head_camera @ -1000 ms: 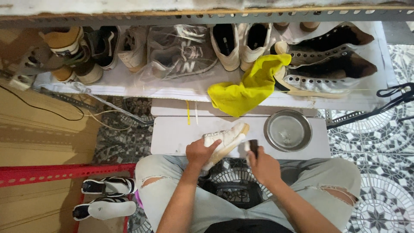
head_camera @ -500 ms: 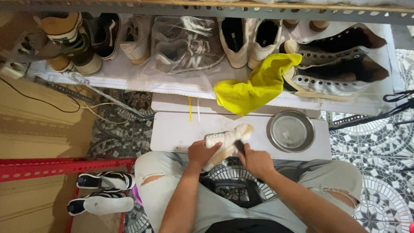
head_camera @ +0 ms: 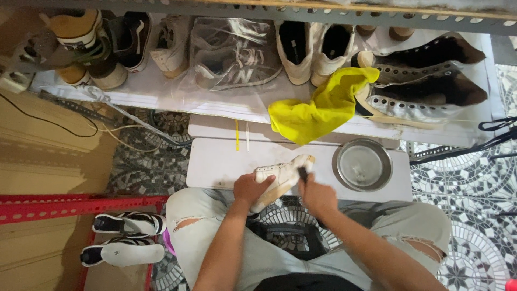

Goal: The person scrubs a white sneaker with a brush, repeatedly dipping the brush into a metal bowl of water. They clean the sole, sides, and upper parts of the shoe while seated.

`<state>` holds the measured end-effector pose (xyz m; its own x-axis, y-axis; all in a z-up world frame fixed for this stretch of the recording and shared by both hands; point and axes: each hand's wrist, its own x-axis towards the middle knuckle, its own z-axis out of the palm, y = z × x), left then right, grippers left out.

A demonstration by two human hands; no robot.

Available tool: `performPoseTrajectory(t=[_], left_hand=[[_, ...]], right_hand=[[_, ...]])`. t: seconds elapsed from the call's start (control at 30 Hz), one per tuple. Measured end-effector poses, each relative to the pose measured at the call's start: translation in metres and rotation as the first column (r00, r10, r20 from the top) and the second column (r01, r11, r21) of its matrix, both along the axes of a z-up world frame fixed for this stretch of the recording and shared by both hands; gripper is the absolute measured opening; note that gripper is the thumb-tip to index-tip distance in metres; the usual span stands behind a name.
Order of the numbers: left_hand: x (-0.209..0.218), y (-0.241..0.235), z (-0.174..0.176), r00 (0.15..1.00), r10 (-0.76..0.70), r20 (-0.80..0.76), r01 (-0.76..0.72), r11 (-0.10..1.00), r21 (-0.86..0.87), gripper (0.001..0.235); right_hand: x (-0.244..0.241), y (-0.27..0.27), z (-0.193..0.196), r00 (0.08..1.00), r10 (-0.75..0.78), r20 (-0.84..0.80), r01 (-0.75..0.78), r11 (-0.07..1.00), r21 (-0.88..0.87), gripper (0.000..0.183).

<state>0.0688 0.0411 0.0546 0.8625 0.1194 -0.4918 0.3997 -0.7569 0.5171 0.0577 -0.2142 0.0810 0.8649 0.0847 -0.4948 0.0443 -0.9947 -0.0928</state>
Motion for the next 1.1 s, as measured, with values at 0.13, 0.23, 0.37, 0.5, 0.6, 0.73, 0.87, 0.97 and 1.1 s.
performPoseTrajectory(t=[0.13, 0.23, 0.37, 0.5, 0.6, 0.73, 0.87, 0.97, 1.1], left_hand=[[-0.002, -0.004, 0.02, 1.0, -0.01, -0.012, 0.01, 0.999, -0.033, 0.093], [0.0, -0.007, 0.025, 0.999, 0.0, -0.042, -0.002, 1.0, -0.031, 0.091], [0.001, -0.008, 0.007, 0.997, 0.026, -0.066, -0.029, 0.998, -0.053, 0.095], [-0.004, -0.013, 0.012, 0.987, 0.123, -0.101, -0.137, 0.981, -0.135, 0.099], [-0.003, -0.023, -0.041, 0.993, 0.077, -0.084, -0.069, 0.993, 0.091, 0.104], [-0.01, -0.016, -0.023, 0.986, 0.123, -0.113, -0.135, 0.985, -0.104, 0.096], [-0.018, -0.028, -0.037, 0.968, 0.201, -0.151, -0.223, 0.963, -0.151, 0.102], [-0.005, -0.023, -0.028, 0.968, 0.216, -0.128, -0.238, 0.953, -0.19, 0.106], [0.013, -0.017, -0.096, 0.95, 0.275, -0.148, -0.31, 0.888, -0.34, 0.106]], right_hand=[[0.008, -0.01, 0.018, 0.992, 0.094, -0.088, -0.096, 0.995, -0.024, 0.07], [0.011, -0.001, 0.026, 0.993, -0.121, -0.002, 0.121, 0.992, 0.043, 0.062], [-0.013, 0.021, 0.035, 0.978, 0.14, -0.155, -0.133, 0.99, 0.056, 0.06], [-0.006, 0.03, 0.0, 0.991, -0.069, -0.112, 0.074, 0.996, 0.042, 0.074], [-0.061, 0.054, -0.033, 0.99, 0.072, -0.12, -0.057, 0.99, 0.13, 0.045], [-0.048, 0.042, -0.01, 0.974, 0.194, -0.115, -0.188, 0.98, 0.059, 0.062], [-0.082, 0.041, -0.036, 0.97, 0.241, -0.032, -0.24, 0.97, 0.029, 0.06], [-0.051, 0.034, -0.03, 0.957, 0.288, 0.035, -0.288, 0.958, 0.003, 0.057], [-0.003, 0.013, 0.017, 0.982, -0.057, 0.178, 0.037, 0.993, 0.114, 0.064]])
